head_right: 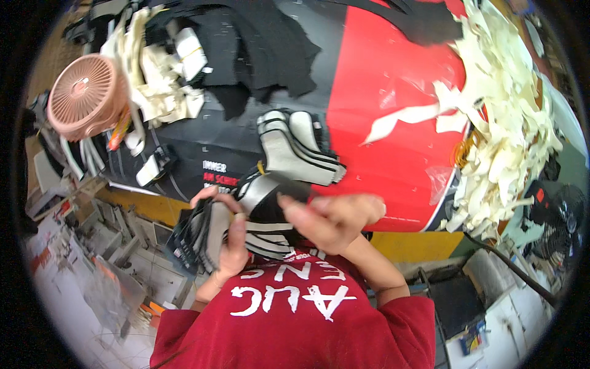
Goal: The person assembles footwear components by hand at a workbench. They pick up black and white fabric pieces, align them, and place them together, occasionally using a small rubber band to secure a bundle. The person also handles a small transparent plastic piece and continues stacking and arranging the parts on the table.
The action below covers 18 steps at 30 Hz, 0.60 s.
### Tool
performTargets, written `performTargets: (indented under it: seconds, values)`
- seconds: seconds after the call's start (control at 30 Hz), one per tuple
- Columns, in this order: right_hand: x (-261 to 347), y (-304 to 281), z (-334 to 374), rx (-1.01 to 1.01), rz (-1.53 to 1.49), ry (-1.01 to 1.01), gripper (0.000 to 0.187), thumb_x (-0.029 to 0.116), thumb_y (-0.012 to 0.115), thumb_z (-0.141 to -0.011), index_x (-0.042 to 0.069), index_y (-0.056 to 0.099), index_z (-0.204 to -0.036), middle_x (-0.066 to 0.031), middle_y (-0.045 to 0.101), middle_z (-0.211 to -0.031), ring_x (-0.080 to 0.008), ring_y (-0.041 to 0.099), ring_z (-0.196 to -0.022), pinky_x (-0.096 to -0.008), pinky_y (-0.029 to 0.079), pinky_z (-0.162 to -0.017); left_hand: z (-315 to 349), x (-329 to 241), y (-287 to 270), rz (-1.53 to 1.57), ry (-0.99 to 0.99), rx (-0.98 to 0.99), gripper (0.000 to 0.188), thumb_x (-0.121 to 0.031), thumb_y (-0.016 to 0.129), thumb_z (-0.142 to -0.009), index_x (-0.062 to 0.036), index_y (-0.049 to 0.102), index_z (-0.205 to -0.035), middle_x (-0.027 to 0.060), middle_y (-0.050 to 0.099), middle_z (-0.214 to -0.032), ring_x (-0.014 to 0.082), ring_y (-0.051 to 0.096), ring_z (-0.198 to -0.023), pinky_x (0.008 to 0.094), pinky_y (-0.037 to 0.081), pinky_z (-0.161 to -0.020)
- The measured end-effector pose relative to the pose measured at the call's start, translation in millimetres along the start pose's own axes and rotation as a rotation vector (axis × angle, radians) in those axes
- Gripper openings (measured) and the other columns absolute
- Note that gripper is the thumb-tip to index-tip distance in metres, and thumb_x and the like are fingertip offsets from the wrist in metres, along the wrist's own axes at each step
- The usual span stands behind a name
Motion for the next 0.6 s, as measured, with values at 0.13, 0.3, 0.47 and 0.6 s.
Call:
performTargets:
  seconds: [0.13, 0.3, 0.47, 0.6]
  values:
    - [-20, 21, -11, 0.149, -0.083, 0.366, 0.066, 0.023, 0.08, -0.08, 0.002, 0.051, -0.135, -0.0154, 0.057, -0.126, -0.0328, 0.052, -0.117, -0.044, 0.035, -0.101, -4, -11, -6, 0.094, -0.065, 0.014, 0.071, -0.003, 0.071, -0.075, -0.0001, 0.038, -0.138, 0.0097, 0.057, -0.107, 0.019, 0.056, -0.091, 0.0326, 0.044, -0.091]
    - [-27, 27, -20, 0.244, -0.338, 0.538, 0.041, 0.013, 0.07, -0.088, -0.003, 0.06, -0.125, -0.0177, 0.064, -0.119, -0.0317, 0.06, -0.109, -0.0387, 0.045, -0.097, -11, -40, -12, 0.038, 0.096, 0.133, 0.088, -0.001, 0.073, -0.067, 0.0007, 0.034, -0.147, 0.0215, 0.054, -0.123, 0.0375, 0.057, -0.113, 0.0418, 0.045, -0.101]
    - [-44, 18, -20, 0.19, -0.849, 0.769, 0.043, 0.027, 0.04, -0.108, -0.005, 0.058, -0.13, -0.0149, 0.063, -0.122, -0.0197, 0.057, -0.115, -0.0351, 0.042, -0.102, -49, -48, 20, -0.396, 0.102, 0.081, 0.091, -0.022, 0.077, -0.078, 0.0049, 0.028, -0.149, 0.0275, 0.046, -0.13, 0.0415, 0.047, -0.121, 0.0469, 0.037, -0.103]
    - [-55, 5, -14, 0.09, -0.827, 0.841, 0.056, 0.04, 0.032, -0.109, -0.005, 0.049, -0.138, -0.0159, 0.06, -0.129, -0.0237, 0.056, -0.12, -0.0367, 0.039, -0.105, -45, -44, 10, -0.44, 0.176, 0.004, 0.103, -0.048, 0.077, -0.077, 0.0027, 0.026, -0.151, 0.0257, 0.037, -0.148, 0.0398, 0.033, -0.14, 0.0542, 0.019, -0.116]
Point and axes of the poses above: each hand's wrist, its own z-axis away from the middle knuckle, its own y-axis out of the palm, x = y × z, the point moved 4 cm from there along -z, towards the middle knuckle
